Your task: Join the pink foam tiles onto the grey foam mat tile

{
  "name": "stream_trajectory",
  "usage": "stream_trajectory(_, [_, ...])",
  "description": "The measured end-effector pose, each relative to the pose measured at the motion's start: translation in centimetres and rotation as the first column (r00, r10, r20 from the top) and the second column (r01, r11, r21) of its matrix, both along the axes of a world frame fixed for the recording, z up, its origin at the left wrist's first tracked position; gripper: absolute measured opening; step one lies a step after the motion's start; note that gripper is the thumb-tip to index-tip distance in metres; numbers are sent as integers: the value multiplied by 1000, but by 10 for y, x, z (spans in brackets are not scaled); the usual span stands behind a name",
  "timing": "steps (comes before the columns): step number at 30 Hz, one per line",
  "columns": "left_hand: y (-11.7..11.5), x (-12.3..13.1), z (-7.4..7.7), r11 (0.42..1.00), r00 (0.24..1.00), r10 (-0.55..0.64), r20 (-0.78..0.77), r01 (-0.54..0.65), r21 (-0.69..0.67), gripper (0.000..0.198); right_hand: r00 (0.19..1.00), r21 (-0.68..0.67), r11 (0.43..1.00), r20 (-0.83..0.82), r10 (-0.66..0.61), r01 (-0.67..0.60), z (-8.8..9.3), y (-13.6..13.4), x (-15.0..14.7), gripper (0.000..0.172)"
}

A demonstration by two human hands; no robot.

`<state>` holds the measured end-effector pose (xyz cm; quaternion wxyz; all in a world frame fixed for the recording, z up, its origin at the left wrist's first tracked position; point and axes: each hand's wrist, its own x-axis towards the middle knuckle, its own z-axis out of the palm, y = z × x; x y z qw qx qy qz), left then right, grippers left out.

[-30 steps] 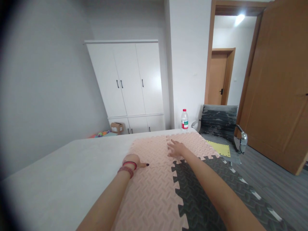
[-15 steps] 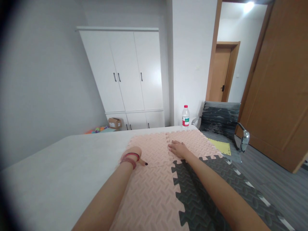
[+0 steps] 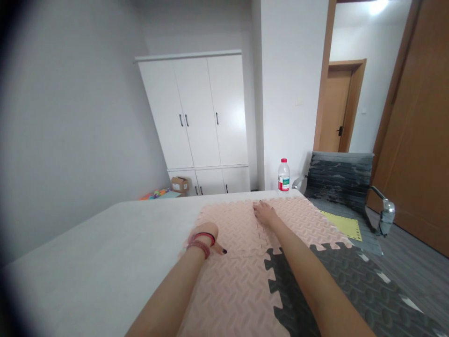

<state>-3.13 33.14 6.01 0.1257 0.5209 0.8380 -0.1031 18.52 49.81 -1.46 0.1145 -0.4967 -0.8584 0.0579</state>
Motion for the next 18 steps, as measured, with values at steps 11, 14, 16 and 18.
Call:
stream_trajectory(11, [29, -7, -11, 946, 999, 36, -31, -44, -320, 75, 994, -111, 988, 26, -102, 104, -20, 27, 0, 46])
stream_trajectory(14, [31, -8, -14, 946, 999, 34, -34, -43, -320, 73, 995, -105, 990, 43, -92, 96, -16, 27, -1, 48])
stream_trajectory(16, [30, -8, -15, 946, 998, 35, -47, -48, -320, 69, 997, -104, 993, 64, -40, 46, -8, 29, 0, 49])
stream_trajectory(18, [29, -7, -15, 951, 997, 30, -67, -49, -306, 67, 995, -102, 995, 94, 29, -19, 1, 32, 2, 49])
